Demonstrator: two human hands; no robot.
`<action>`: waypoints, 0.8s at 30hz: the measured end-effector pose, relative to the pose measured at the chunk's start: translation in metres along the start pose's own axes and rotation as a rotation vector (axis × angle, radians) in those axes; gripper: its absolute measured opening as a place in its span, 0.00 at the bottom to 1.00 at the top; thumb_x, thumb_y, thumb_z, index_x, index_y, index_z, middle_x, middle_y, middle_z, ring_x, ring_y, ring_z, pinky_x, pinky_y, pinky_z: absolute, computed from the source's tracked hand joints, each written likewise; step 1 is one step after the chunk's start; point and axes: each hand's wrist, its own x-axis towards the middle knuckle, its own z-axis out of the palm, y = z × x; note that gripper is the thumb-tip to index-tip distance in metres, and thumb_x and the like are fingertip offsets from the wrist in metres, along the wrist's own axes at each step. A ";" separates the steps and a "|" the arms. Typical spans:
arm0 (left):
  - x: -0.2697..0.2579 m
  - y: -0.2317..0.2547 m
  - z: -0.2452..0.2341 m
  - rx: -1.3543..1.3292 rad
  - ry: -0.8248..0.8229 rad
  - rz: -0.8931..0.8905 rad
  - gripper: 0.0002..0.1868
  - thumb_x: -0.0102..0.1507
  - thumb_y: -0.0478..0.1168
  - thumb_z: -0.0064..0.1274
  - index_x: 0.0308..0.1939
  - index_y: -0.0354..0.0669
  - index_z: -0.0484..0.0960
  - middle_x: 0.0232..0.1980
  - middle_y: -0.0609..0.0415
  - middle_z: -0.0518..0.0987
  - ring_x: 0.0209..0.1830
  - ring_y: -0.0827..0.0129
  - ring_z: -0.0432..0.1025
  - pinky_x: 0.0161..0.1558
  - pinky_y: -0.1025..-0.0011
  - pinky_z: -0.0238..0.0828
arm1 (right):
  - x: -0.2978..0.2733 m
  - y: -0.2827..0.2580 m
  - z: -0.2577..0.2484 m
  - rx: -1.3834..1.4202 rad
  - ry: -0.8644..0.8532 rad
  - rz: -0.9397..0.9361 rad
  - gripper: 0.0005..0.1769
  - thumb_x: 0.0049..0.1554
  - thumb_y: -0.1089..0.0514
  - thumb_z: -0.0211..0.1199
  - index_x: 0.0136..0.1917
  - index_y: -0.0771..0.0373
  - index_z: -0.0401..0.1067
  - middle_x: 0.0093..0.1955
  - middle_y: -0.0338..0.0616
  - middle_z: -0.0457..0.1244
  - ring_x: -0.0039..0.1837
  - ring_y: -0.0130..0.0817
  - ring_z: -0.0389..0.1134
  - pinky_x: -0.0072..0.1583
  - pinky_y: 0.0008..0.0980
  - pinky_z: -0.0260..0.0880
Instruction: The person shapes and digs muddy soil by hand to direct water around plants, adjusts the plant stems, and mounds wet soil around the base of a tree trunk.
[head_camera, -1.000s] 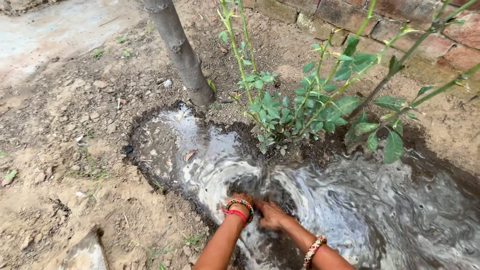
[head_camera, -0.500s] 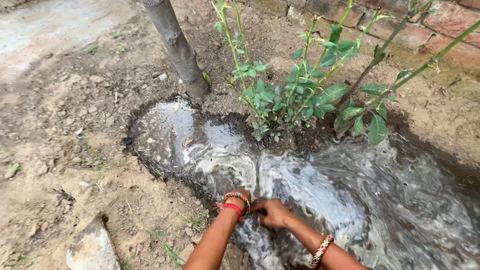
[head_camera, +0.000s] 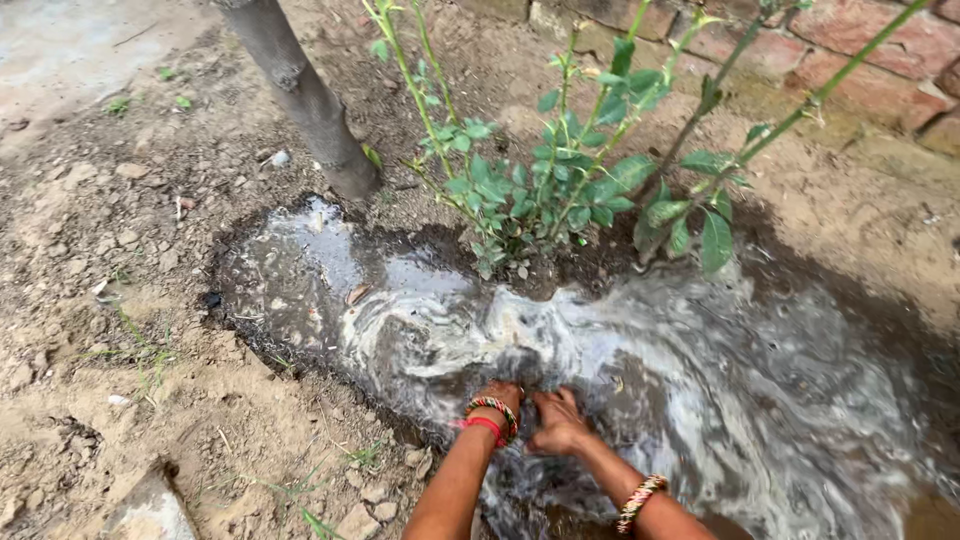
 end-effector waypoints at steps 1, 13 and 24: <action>0.001 -0.001 -0.001 -0.041 0.014 0.008 0.26 0.62 0.37 0.61 0.64 0.48 0.79 0.67 0.37 0.75 0.66 0.48 0.72 0.62 0.55 0.74 | -0.008 -0.004 0.004 0.024 0.071 -0.026 0.59 0.39 0.52 0.76 0.80 0.55 0.53 0.79 0.48 0.55 0.84 0.50 0.44 0.82 0.43 0.40; -0.021 -0.036 0.020 0.225 -0.130 0.100 0.29 0.49 0.40 0.73 0.54 0.42 0.86 0.60 0.44 0.82 0.60 0.54 0.78 0.58 0.57 0.78 | -0.012 -0.012 0.079 0.532 0.109 -0.024 0.53 0.39 0.65 0.75 0.76 0.60 0.60 0.73 0.49 0.62 0.73 0.43 0.63 0.72 0.36 0.64; -0.097 -0.115 0.035 0.151 -0.028 0.045 0.25 0.49 0.34 0.71 0.50 0.35 0.86 0.56 0.38 0.82 0.56 0.51 0.79 0.56 0.59 0.79 | -0.047 -0.087 0.116 0.935 -0.096 -0.360 0.41 0.41 0.72 0.66 0.70 0.69 0.67 0.58 0.41 0.70 0.57 0.32 0.69 0.61 0.29 0.68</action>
